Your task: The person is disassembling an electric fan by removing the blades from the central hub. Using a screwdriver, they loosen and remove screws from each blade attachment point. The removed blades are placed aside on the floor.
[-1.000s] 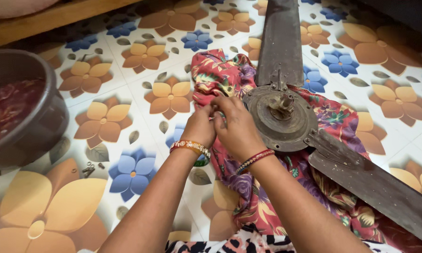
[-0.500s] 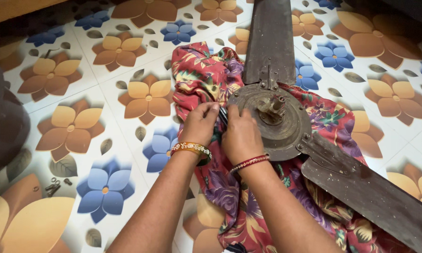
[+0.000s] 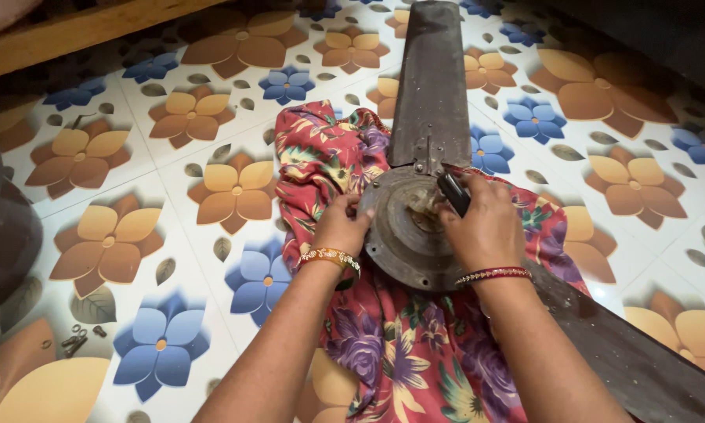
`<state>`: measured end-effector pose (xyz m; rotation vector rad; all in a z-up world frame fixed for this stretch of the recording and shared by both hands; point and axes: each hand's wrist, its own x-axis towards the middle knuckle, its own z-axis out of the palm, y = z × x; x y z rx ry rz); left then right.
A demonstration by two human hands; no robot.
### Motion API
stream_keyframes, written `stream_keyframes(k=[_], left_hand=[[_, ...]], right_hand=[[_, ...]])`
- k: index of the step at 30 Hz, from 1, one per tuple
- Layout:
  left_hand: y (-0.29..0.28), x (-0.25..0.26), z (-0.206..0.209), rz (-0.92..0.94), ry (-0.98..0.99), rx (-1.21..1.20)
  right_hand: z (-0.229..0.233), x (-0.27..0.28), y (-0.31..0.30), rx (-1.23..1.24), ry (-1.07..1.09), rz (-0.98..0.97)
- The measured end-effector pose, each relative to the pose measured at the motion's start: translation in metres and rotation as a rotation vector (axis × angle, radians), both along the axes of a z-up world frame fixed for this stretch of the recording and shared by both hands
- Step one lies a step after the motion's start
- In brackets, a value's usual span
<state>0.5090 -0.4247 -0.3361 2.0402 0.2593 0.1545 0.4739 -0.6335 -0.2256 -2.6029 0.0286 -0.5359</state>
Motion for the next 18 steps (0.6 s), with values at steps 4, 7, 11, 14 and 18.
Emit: stream_keyframes(k=[4,7,11,14,18], left_hand=[[-0.003,-0.005,-0.012,0.026,0.022,0.014],[-0.005,-0.005,-0.014,0.009,0.014,0.026],[-0.011,-0.01,-0.008,-0.019,-0.042,0.064],[-0.015,-0.013,0.0,-0.015,0.063,0.066],[-0.018,-0.019,0.01,-0.029,0.146,0.118]], right_hand=[[-0.017,0.002,-0.008,0.08,0.027,0.002],[-0.022,0.004,-0.004,0.227,0.056,0.056],[-0.02,0.009,0.003,0.231,0.066,0.064],[-0.02,0.014,0.002,0.208,0.047,0.07],[-0.025,0.018,0.001,0.124,-0.045,0.097]])
